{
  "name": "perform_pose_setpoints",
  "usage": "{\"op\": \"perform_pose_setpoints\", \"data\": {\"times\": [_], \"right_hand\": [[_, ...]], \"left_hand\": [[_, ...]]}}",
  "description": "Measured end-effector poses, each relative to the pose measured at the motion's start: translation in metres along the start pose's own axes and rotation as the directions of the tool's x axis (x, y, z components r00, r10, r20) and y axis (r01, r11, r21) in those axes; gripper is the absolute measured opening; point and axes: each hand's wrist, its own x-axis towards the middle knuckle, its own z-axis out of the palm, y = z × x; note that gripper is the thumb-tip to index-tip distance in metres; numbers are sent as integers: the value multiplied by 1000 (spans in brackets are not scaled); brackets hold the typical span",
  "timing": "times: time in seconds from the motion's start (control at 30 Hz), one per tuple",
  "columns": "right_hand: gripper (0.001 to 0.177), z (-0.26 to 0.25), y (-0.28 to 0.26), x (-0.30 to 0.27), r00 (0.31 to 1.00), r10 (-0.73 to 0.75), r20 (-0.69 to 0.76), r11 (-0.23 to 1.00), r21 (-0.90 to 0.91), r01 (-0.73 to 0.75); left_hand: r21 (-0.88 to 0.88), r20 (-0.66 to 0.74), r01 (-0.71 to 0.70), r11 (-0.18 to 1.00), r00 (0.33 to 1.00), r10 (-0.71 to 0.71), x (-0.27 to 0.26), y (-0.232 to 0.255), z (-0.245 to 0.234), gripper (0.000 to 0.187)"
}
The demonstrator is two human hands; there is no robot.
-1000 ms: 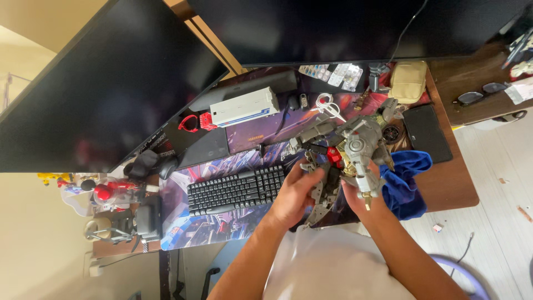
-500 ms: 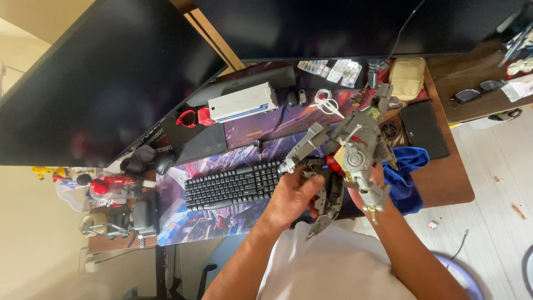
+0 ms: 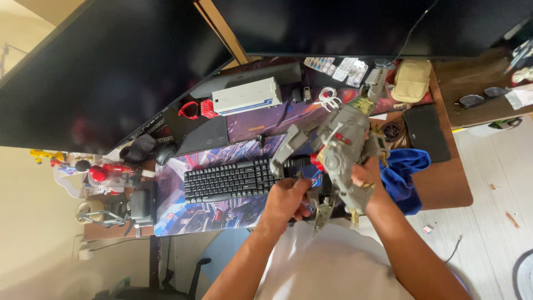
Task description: The person assembles a grey and red robot action figure by hand at a desk. They connect various limbs and torso pieces, rotate the figure to check alignment, and adjust the joints to complete the assembly.
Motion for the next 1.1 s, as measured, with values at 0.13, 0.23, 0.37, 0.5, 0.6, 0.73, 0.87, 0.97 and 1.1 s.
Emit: {"op": "perform_pose_setpoints", "data": {"times": [0.13,0.23,0.37,0.5,0.6,0.73,0.87,0.97,1.1], "right_hand": [[57,-8,18,1,978,158,-136,983,113,-143],[66,-14,32,-12,938,283,-198,956,137,-260],[73,-16,40,-22,882,421,-212,902,199,-383],[66,-13,38,-27,901,413,-134,870,350,-346],[60,-12,37,-31,946,309,-98,909,321,-264],[41,-18,44,-38,867,478,-138,841,356,-407],[37,-26,56,-45,890,445,-99,851,355,-386],[39,-27,58,-51,920,389,-40,844,416,-339],[37,-21,52,-53,884,440,-160,884,247,-396]], "left_hand": [[336,-97,28,941,995,6,-10,13,-13,52],[848,-204,-228,479,693,691,-32,13,-9,45],[784,-38,-578,229,323,946,-55,24,-6,34],[811,214,-581,66,400,891,-55,54,-9,83],[855,313,-513,-78,390,866,-57,65,-5,98],[910,343,-362,-204,379,859,-51,64,6,93],[890,386,-393,-230,384,839,-37,55,5,80],[879,422,-403,-254,411,808,-26,49,4,68],[863,460,-408,-297,394,796,-19,46,1,55]]}}
